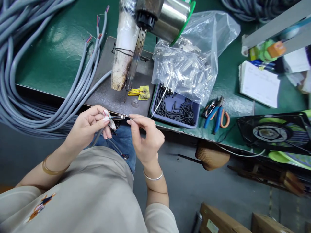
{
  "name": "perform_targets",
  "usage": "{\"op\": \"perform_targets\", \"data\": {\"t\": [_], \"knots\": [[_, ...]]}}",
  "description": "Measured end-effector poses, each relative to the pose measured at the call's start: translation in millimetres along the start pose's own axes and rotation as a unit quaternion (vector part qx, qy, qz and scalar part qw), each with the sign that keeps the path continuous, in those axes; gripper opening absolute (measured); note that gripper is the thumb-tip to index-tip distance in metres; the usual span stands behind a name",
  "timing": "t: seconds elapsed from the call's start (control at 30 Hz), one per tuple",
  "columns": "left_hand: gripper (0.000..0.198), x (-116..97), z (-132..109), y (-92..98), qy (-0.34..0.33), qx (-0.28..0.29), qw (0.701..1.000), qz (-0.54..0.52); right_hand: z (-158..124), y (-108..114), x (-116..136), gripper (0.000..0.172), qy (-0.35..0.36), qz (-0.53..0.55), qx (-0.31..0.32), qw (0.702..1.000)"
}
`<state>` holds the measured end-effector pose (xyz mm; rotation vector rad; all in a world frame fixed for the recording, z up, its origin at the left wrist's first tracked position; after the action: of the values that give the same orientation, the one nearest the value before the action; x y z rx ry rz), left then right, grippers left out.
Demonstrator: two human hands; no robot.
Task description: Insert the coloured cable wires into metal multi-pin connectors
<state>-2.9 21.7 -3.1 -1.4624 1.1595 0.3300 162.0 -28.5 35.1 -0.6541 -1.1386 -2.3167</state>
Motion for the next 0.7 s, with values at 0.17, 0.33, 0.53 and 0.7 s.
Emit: {"op": "perform_targets", "data": {"t": [0.17,0.33,0.53,0.7], "knots": [[0.034,0,-3,-2.5,-0.012,0.009,0.999,0.037,3,-25,-2,0.007,-0.046,0.088,0.116,0.988],[0.025,-8,-5,-5.9,-0.090,-0.006,0.989,0.120,6,-24,-2,0.006,-0.047,0.068,0.072,0.994],[0.018,-9,-2,-9.5,-0.124,0.006,0.982,0.145,5,-25,-7,0.007,-0.038,0.082,0.075,0.993],[0.007,-10,1,-10.5,-0.208,-0.044,0.957,0.197,2,-18,1,0.014,0.065,-0.006,-0.047,0.997]]}}
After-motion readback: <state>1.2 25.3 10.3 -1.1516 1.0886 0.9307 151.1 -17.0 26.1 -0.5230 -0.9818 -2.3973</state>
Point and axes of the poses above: each hand's wrist, its own z-axis towards the middle knuckle, its own y-axis out of the back of the hand, x = y × z, the point moved 6 cm from there along z, towards the middle knuckle, and after that the axes turned 13 degrees about -z, right-handed, at the moved point
